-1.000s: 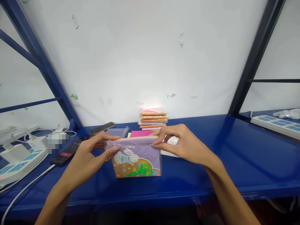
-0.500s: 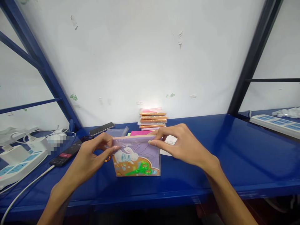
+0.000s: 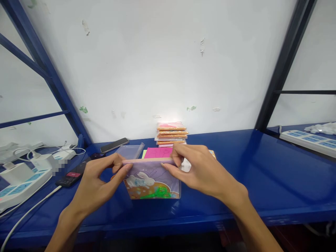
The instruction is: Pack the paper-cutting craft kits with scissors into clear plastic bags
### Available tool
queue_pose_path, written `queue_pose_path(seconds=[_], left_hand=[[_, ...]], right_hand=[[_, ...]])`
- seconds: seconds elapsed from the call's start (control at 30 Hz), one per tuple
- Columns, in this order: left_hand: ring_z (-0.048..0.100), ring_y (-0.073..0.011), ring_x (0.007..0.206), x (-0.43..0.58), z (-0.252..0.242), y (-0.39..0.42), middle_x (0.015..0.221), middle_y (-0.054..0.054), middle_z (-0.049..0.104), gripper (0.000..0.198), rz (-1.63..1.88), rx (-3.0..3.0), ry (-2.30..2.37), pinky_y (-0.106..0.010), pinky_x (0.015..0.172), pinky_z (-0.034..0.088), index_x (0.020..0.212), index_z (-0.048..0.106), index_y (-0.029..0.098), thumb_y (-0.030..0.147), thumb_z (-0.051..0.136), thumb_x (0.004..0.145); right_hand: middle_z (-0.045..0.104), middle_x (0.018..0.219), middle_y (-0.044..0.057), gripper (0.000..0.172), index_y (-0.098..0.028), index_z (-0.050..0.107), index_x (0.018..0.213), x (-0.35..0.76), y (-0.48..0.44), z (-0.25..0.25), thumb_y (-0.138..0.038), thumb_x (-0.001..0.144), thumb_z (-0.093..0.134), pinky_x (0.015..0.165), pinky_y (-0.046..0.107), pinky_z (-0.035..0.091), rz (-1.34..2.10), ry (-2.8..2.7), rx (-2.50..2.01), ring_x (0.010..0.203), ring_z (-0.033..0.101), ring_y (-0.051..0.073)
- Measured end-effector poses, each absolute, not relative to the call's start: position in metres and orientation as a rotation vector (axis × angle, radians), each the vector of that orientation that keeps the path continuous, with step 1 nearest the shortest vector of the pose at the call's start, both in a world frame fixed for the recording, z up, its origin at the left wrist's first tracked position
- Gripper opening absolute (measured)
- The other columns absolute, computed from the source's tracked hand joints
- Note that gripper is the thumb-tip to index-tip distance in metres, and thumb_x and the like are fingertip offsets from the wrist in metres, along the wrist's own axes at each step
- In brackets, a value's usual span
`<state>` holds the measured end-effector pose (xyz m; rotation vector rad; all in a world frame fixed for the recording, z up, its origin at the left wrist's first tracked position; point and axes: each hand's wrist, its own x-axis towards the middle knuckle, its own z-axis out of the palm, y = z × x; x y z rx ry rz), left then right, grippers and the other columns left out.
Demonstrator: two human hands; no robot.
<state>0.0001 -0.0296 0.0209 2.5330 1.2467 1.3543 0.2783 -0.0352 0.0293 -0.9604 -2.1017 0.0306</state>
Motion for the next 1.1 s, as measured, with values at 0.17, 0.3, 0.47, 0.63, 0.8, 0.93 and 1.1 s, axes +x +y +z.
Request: queue_pose_path(seconds=[0.17,0.3,0.47,0.63,0.8,0.93,1.1], left_hand=[[0.058,-0.0108,0.061,-0.005,0.019,-0.027,0.074,0.006,0.061,0.020,1.350,2.388,1.218,-0.024,0.057,0.045,0.084,0.050,0.024,0.032,0.064,0.096],[0.064,-0.0125,0.065,-0.007,0.020,-0.028,0.086,0.005,0.073,0.024,1.280,2.491,1.270,-0.026,0.062,0.050,0.120,0.065,0.029,0.033,0.065,0.096],[0.065,-0.0145,0.073,0.004,0.020,-0.033,0.086,0.002,0.073,0.006,1.335,2.645,1.218,-0.027,0.067,0.048,0.095,0.067,0.023,0.028,0.065,0.094],[0.056,-0.0131,0.062,0.021,0.015,-0.036,0.071,0.003,0.062,0.020,1.404,2.589,1.375,-0.028,0.060,0.040,0.080,0.057,0.020,0.033,0.066,0.091],[0.054,-0.0128,0.060,0.022,0.018,-0.038,0.070,0.004,0.060,0.012,1.341,2.561,1.385,-0.028,0.060,0.039,0.080,0.056,0.021,0.028,0.063,0.088],[0.054,-0.0129,0.062,0.019,0.020,-0.039,0.071,0.005,0.060,0.005,1.295,2.545,1.390,-0.028,0.061,0.040,0.081,0.056,0.022,0.020,0.059,0.084],[0.048,-0.0122,0.056,0.025,0.018,-0.040,0.064,0.006,0.054,0.022,1.362,2.536,1.456,-0.028,0.056,0.035,0.074,0.049,0.023,0.032,0.065,0.085]], right_hand=[[0.071,0.091,-0.003,0.019,-0.027,0.061,0.102,0.279,-0.031,0.030,-0.044,0.098,0.066,0.070,0.029,0.048,0.133,-2.099,-0.968,0.078,0.065,0.015],[0.074,0.102,-0.002,0.019,-0.029,0.067,0.114,0.277,-0.031,0.030,-0.040,0.099,0.064,0.079,0.031,0.049,0.103,-2.145,-0.949,0.091,0.067,0.017],[0.073,0.098,-0.003,0.011,-0.027,0.069,0.104,0.273,-0.034,0.030,-0.035,0.097,0.067,0.077,0.030,0.047,0.098,-2.164,-0.925,0.090,0.066,0.016],[0.071,0.089,-0.004,0.009,-0.025,0.064,0.094,0.265,-0.035,0.030,-0.033,0.096,0.067,0.069,0.029,0.044,0.117,-2.139,-0.956,0.078,0.063,0.014],[0.071,0.088,-0.006,0.004,-0.025,0.064,0.096,0.267,-0.038,0.032,-0.026,0.093,0.066,0.069,0.028,0.044,0.137,-2.164,-0.937,0.077,0.063,0.013],[0.072,0.089,-0.006,0.012,-0.025,0.065,0.098,0.269,-0.039,0.034,-0.019,0.088,0.066,0.070,0.027,0.044,0.127,-2.188,-0.932,0.078,0.064,0.014],[0.068,0.078,-0.007,0.008,-0.023,0.060,0.086,0.262,-0.039,0.032,-0.023,0.087,0.068,0.062,0.026,0.041,0.080,-2.133,-0.934,0.068,0.060,0.012]])
